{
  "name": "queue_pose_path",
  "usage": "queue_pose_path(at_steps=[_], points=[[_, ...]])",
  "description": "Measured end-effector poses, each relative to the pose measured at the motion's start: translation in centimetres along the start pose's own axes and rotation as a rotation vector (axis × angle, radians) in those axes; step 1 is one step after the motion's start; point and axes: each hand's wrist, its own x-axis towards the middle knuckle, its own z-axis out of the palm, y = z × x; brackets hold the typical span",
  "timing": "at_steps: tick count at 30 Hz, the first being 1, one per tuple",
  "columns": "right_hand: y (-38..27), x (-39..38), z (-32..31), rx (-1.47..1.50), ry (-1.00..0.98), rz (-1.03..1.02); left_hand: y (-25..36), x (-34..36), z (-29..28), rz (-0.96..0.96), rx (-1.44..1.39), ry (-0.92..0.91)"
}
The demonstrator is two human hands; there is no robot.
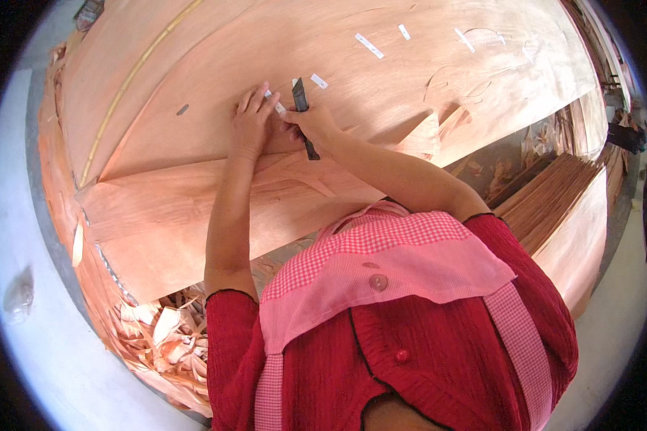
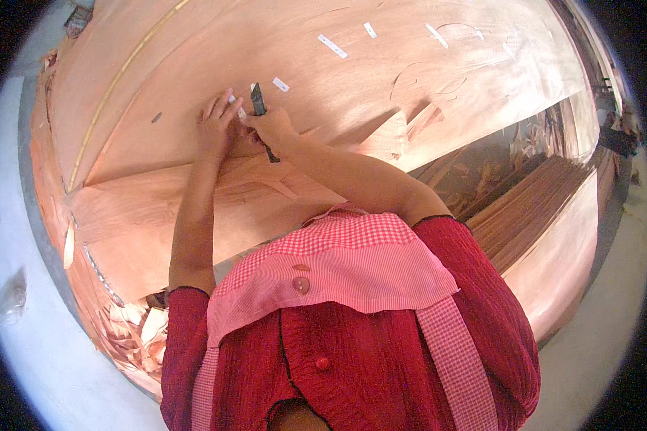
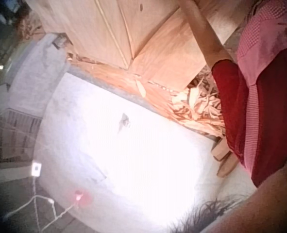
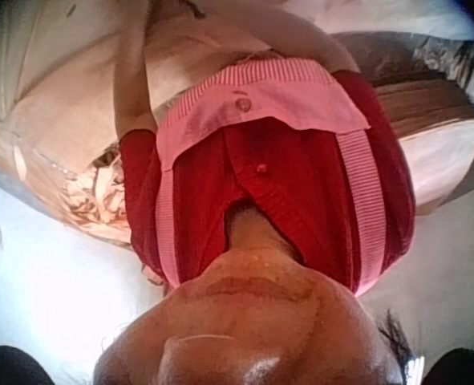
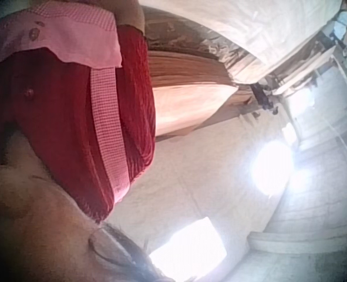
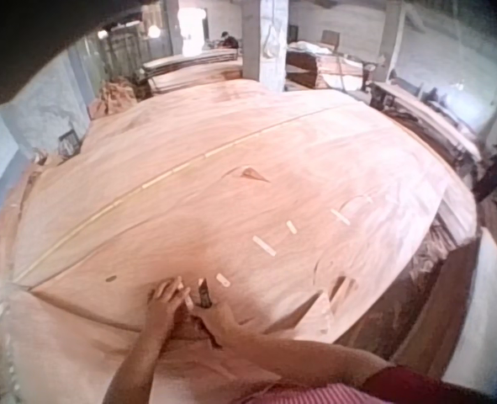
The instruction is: The person uses a utility knife to cut shapes out of thin wood veneer sheets, removing the cut-outs and measuring sections with a ruler.
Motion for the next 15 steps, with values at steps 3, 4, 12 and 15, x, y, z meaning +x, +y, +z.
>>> queue_pose_path(at_steps=[3,4,12,15], points=[[-0.2,-0.1,-0.3,-0.083,0.025,0.073,-0.1,-0.1,0.1,0.030,0.017,-0.011],[-0.1,-0.1,-0.3,-0.075,0.019,0.110,0.1,-0.3,0.3,-0.064,-0.042,0.019],[0.3,0.1,-0.5,-0.090,-0.005,0.116,-0.9,-1.4,0.7,-0.097,-0.063,0.118],[0.4,0.0,-0.4,-0.062,0.002,0.106,-0.6,-1.4,0.7,-0.180,-0.189,0.175]])
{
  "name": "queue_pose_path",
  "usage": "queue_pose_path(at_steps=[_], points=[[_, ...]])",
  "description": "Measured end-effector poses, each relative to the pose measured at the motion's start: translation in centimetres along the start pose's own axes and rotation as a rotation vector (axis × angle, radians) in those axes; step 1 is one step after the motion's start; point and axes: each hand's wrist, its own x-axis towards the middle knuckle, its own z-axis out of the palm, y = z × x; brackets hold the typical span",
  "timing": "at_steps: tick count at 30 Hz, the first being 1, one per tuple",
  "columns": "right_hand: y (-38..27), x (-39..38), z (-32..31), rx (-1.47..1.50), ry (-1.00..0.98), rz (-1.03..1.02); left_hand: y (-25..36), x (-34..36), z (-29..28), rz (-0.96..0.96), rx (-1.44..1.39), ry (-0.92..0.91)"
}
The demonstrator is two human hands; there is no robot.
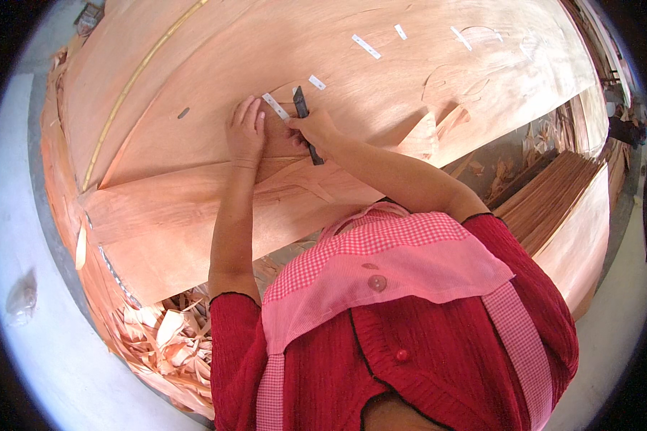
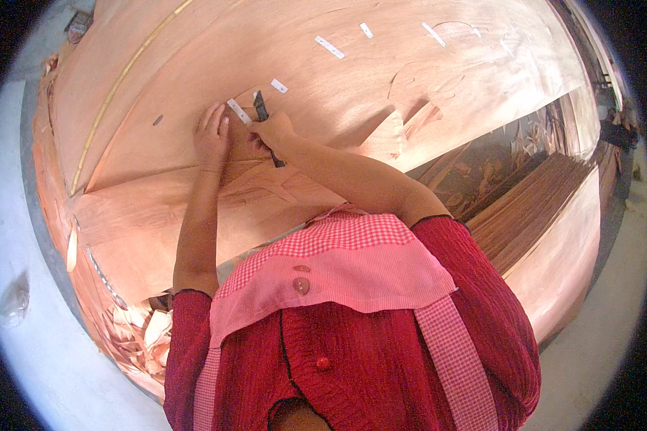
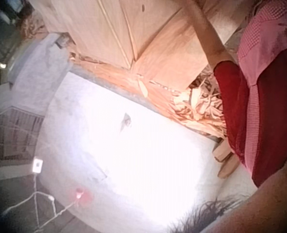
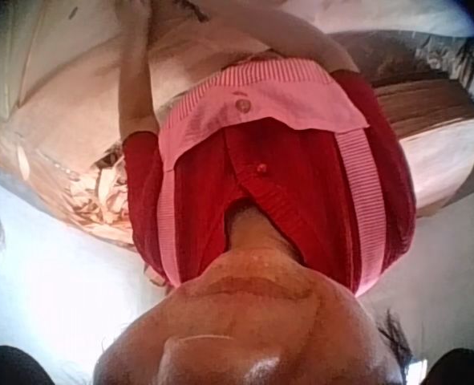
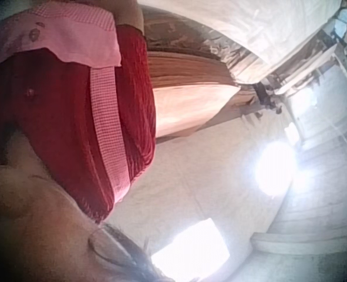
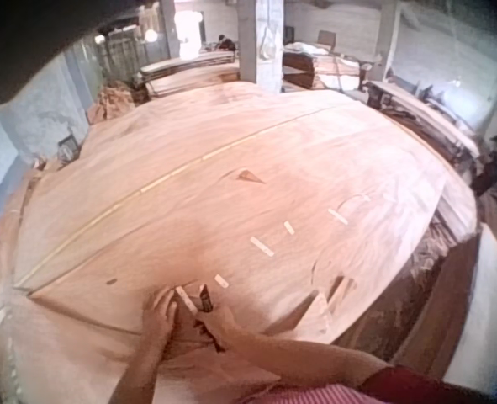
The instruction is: The person uses a utility knife to cut shapes out of thin wood veneer sheets, removing the cut-outs and measuring sections with a ruler.
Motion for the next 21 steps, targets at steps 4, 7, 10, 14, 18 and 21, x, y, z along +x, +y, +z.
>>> queue_pose_path(at_steps=[4,7,10,14,18,21], points=[[0.2,-0.3,-0.3,0.055,-0.014,-0.026,0.7,0.6,-0.4,-0.201,-0.049,0.036],[0.2,-0.4,-0.2,0.026,0.017,-0.043,1.7,1.6,0.0,-0.267,-0.111,0.073],[0.4,-0.1,0.0,0.001,0.010,-0.030,1.5,2.3,0.6,-0.356,-0.171,0.079],[0.2,0.1,0.0,-0.011,0.019,0.005,2.3,2.8,0.8,-0.420,-0.057,0.021],[0.6,0.3,0.0,-0.029,0.011,-0.002,2.5,2.9,1.3,-0.450,0.024,0.030],[0.4,0.2,0.1,-0.009,0.016,0.020,2.7,3.1,1.4,-0.446,0.064,0.028]])
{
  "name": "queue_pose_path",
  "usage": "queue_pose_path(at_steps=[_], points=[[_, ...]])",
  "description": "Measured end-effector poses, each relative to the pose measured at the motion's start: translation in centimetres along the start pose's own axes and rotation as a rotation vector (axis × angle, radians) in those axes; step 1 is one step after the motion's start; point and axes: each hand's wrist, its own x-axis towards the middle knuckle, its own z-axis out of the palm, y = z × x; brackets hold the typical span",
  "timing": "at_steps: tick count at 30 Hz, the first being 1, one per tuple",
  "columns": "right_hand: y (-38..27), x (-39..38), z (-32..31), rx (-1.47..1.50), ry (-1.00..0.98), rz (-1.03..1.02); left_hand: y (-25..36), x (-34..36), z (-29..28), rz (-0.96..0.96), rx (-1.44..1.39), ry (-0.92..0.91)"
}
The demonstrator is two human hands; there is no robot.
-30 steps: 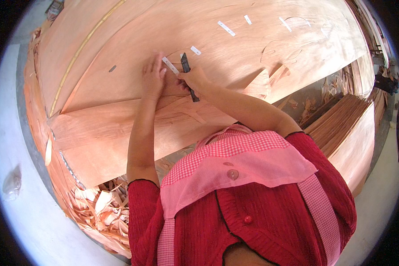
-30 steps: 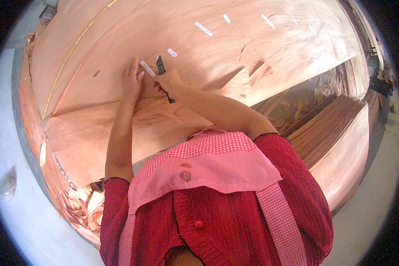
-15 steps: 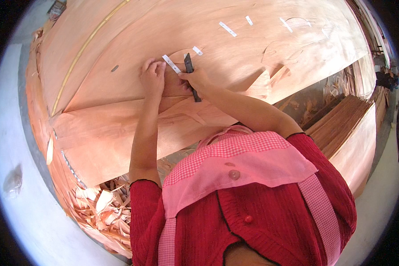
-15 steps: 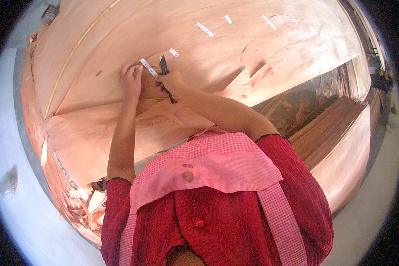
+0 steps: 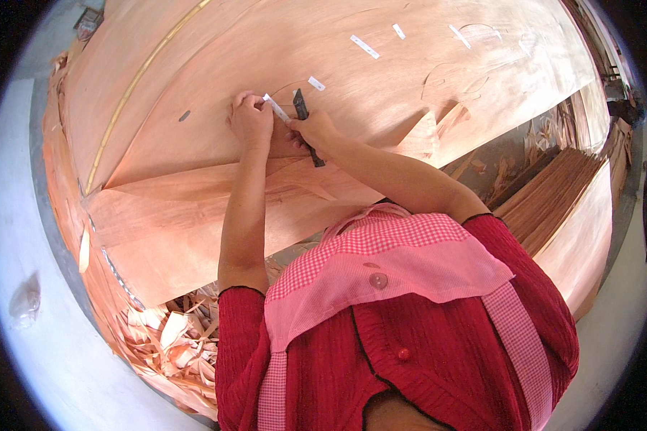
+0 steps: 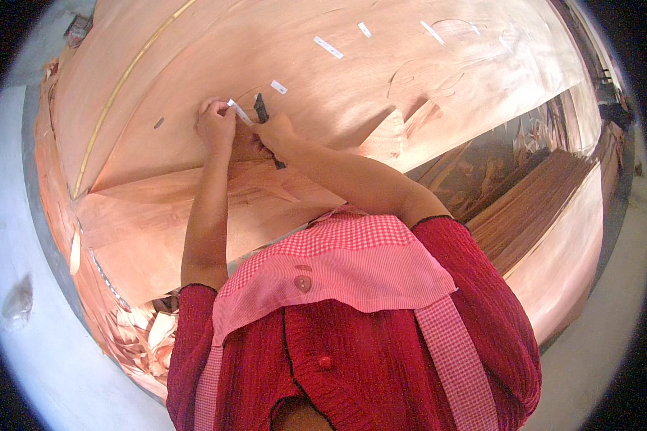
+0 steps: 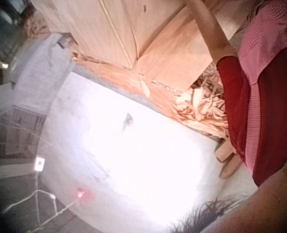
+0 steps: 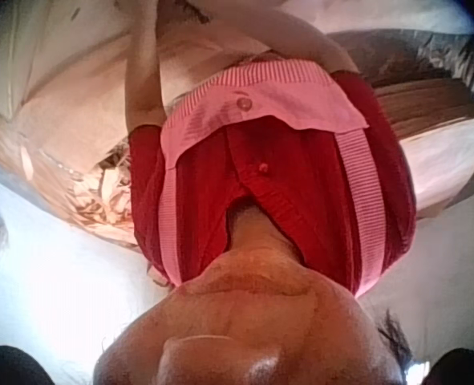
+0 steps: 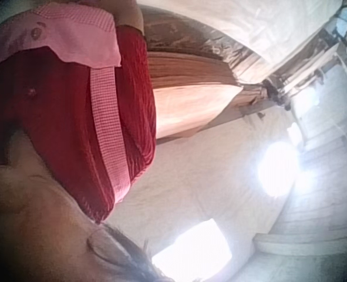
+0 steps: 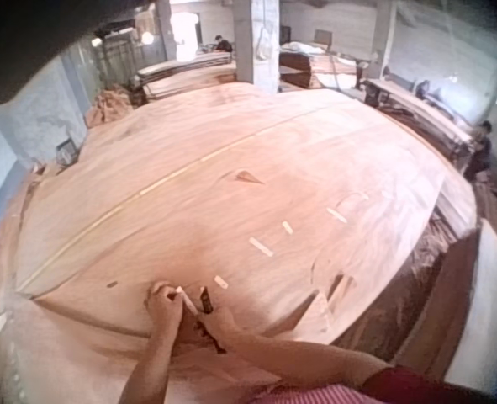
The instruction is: The person uses a utility knife to cut shapes out of thin wood veneer sheets, removing the cut-outs and measuring sections with a ruler.
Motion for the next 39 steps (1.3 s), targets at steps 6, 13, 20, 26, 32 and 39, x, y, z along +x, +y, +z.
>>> queue_pose_path(at_steps=[6,13,20,26,32,39], points=[[0.0,0.3,0.0,-0.032,0.010,0.028,0.8,0.5,-0.7,-0.007,0.017,-0.037],[0.6,1.1,0.3,0.019,0.046,0.000,2.3,0.9,-1.3,-0.163,0.102,0.060],[-0.3,-0.2,0.4,0.021,0.075,-0.022,-2.7,0.0,-1.9,0.582,0.057,-0.109],[0.3,0.2,0.6,0.000,0.092,-0.048,-2.6,-0.2,-1.8,0.543,-0.009,-0.216],[-0.3,-0.2,0.5,-0.105,0.091,-0.066,-3.2,-0.1,-1.8,0.629,0.138,-0.197],[0.2,0.4,0.5,-0.086,0.101,-0.027,-3.1,-1.2,-2.0,0.592,0.159,-0.217]])
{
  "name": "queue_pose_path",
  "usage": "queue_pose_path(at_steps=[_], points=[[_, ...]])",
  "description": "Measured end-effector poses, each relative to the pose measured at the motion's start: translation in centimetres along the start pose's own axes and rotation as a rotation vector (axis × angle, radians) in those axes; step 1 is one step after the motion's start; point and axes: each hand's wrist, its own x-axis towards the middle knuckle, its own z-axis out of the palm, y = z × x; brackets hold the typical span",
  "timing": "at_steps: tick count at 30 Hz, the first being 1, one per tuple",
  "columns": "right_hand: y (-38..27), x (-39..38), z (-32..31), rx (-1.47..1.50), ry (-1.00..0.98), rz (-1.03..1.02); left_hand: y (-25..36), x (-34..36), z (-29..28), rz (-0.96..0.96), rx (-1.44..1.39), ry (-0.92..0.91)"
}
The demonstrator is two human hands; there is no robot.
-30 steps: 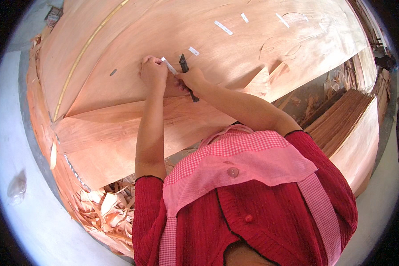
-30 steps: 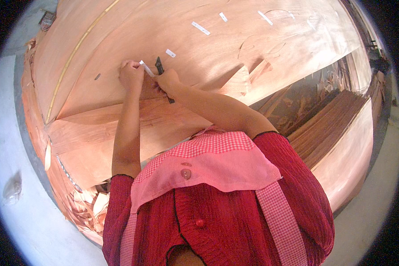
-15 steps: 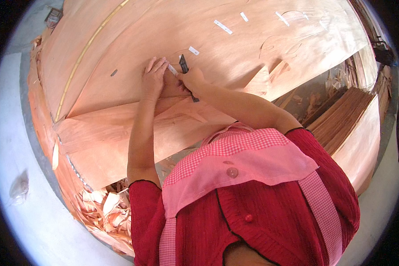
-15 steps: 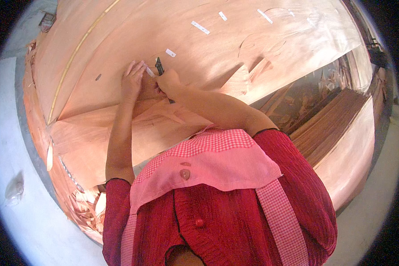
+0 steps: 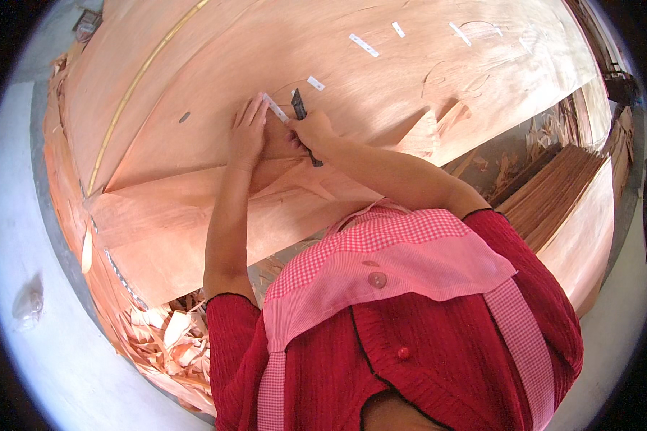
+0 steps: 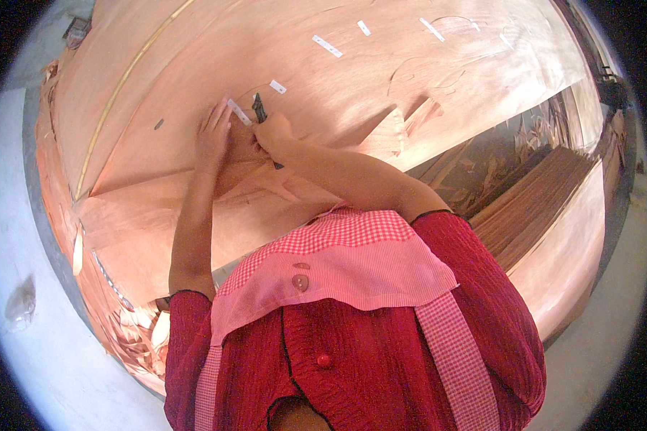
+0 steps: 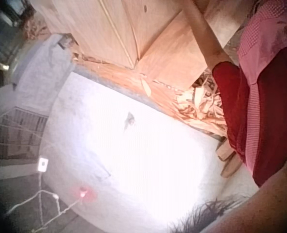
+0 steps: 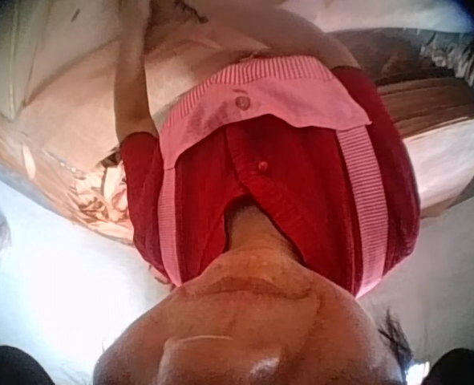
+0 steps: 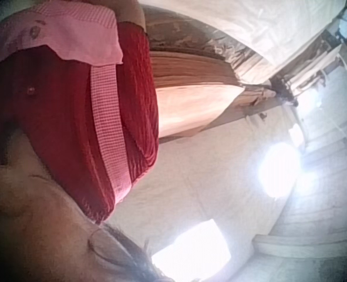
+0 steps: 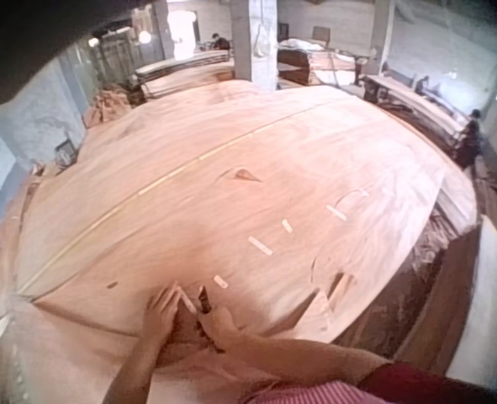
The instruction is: The person uses a utility knife to cut shapes out of thin wood veneer sheets, removing the cut-outs and measuring sections with a ruler.
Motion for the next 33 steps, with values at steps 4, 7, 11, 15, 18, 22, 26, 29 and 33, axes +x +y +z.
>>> queue_pose_path(at_steps=[4,7,11,15,18,22,26,29,33], points=[[0.5,0.3,0.1,0.007,-0.008,-0.019,-0.5,-0.7,0.2,0.143,0.026,-0.009],[1.8,1.5,0.5,-0.094,0.051,-0.078,0.3,-0.7,0.0,0.117,-0.015,-0.036],[-0.3,3.3,-1.0,-0.827,0.113,-0.369,0.4,-0.8,-0.1,0.100,0.052,-0.038],[-5.0,3.1,-8.0,-0.901,-0.065,-0.495,0.6,-0.9,0.4,-0.008,0.013,-0.005],[-5.4,3.0,-11.7,-0.289,-0.045,-0.201,5.3,1.7,-0.4,-0.023,-0.160,0.002],[-5.3,3.8,-11.2,-0.129,-0.075,-0.188,9.5,1.2,1.2,-0.006,-0.139,-0.096],[-7.0,5.3,-9.5,-0.782,0.154,-0.291,9.7,1.0,1.1,-0.018,-0.157,-0.073],[-7.0,6.2,-9.4,-1.222,0.283,-0.350,8.8,1.2,0.9,-0.021,-0.241,-0.082],[-8.0,2.9,-12.8,-1.284,0.325,-0.322,3.8,-0.7,0.6,-0.201,-0.802,-0.009]])
